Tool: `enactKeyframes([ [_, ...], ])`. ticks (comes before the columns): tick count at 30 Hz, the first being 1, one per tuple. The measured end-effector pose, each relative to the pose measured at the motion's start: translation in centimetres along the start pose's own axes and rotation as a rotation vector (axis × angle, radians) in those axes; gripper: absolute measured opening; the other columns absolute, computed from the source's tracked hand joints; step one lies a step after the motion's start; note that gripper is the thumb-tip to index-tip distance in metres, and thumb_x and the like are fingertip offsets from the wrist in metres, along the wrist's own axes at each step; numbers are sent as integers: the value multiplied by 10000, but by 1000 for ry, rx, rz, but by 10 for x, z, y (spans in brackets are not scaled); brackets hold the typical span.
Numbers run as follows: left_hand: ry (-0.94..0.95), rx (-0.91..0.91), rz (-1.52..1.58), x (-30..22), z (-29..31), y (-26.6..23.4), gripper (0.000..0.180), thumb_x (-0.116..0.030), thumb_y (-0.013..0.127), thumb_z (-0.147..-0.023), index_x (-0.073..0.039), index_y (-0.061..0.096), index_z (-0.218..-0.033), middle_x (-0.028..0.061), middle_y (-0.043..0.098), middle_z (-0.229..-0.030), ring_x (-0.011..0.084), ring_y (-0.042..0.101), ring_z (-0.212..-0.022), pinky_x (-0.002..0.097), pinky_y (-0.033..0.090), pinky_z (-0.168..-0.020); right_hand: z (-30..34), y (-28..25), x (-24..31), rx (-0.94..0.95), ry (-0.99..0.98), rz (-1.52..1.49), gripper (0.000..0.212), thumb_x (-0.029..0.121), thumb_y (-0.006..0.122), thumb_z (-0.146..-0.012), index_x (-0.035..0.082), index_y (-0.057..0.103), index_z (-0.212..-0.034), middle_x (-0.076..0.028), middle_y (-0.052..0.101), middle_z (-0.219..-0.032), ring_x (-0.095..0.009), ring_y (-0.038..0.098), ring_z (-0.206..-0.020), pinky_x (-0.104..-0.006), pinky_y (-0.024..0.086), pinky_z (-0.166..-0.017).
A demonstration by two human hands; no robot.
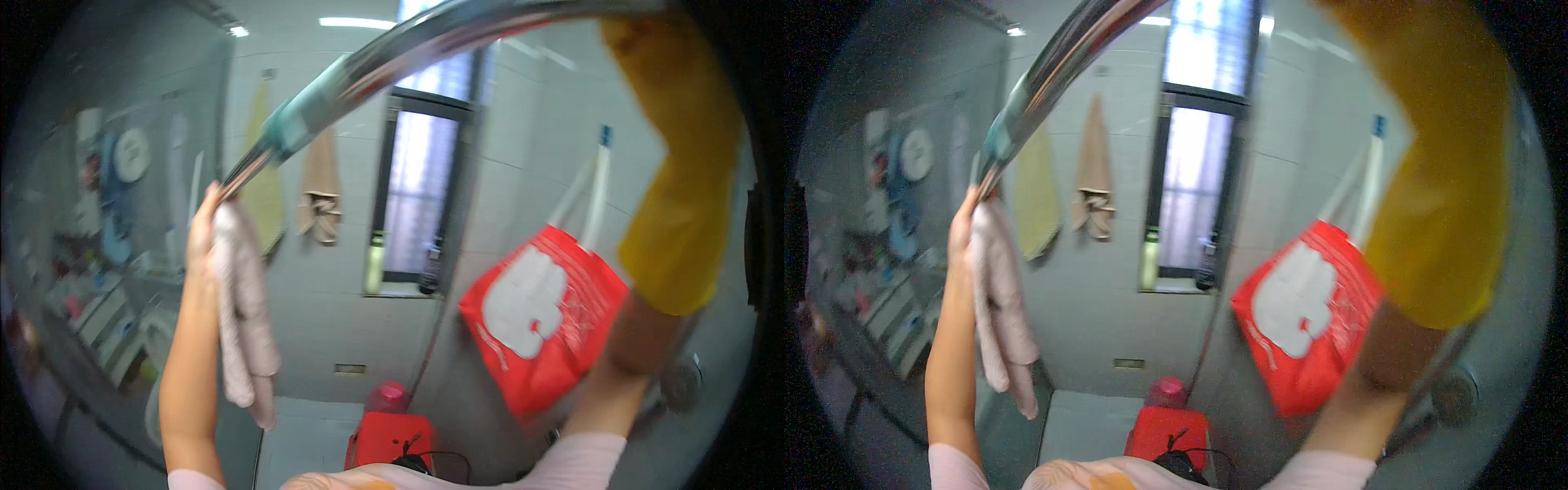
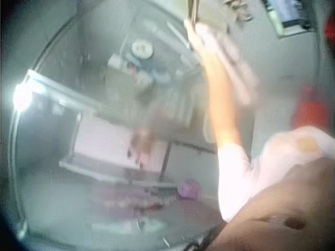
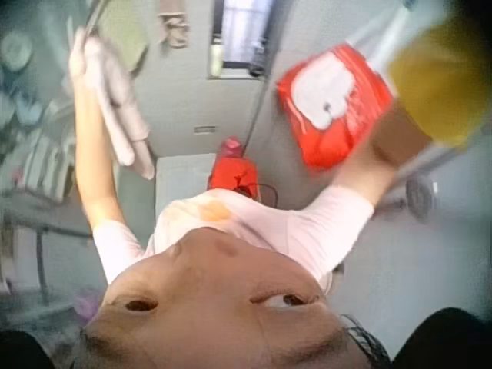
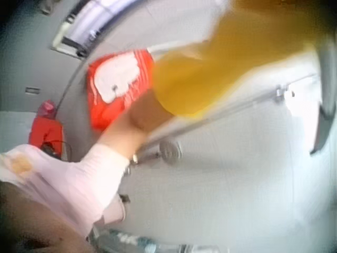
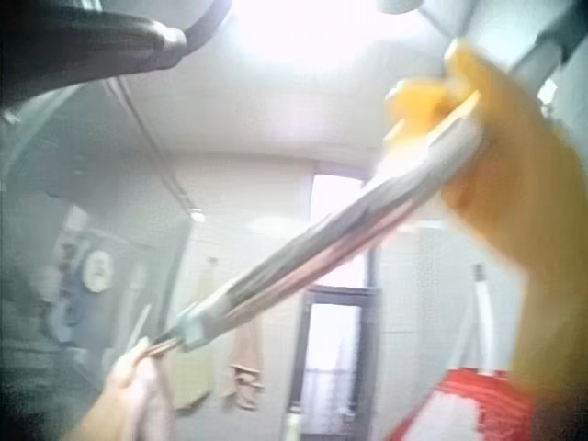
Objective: The person cleans a bathroom using a squeegee and a cloth. They wipe the glass shower door and the floor, then rinse the cloth at the sink and continue wiping the glass door.
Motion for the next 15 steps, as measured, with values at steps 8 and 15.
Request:
enactKeyframes([
  [8,-82,-287,-93,62,58,-156,307,-343,466,-895,-75,596,-972,36,608,-727,137,557,-545,270,465,-490,71,16,-33,-38,540,-400,378,348,565,-844,67,569,-1096,-91,621,-999,-191,615,-921,-333,493,-798],
  [15,-251,-338,245,153,109,-205,203,-218,497,-886,-46,595,-934,84,622,-727,169,591,-540,271,510,-471,165,10,-36,58,1047,-451,400,299,549,-857,37,516,-1158,-95,636,-915,-134,599,-870,-259,466,-754],
])
Point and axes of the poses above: each hand's wrist, its own z-axis away from the middle knuckle, its own y-axis out of the palm, x = y × z, the point moved 5 cm from there along -z, towards the middle knuckle
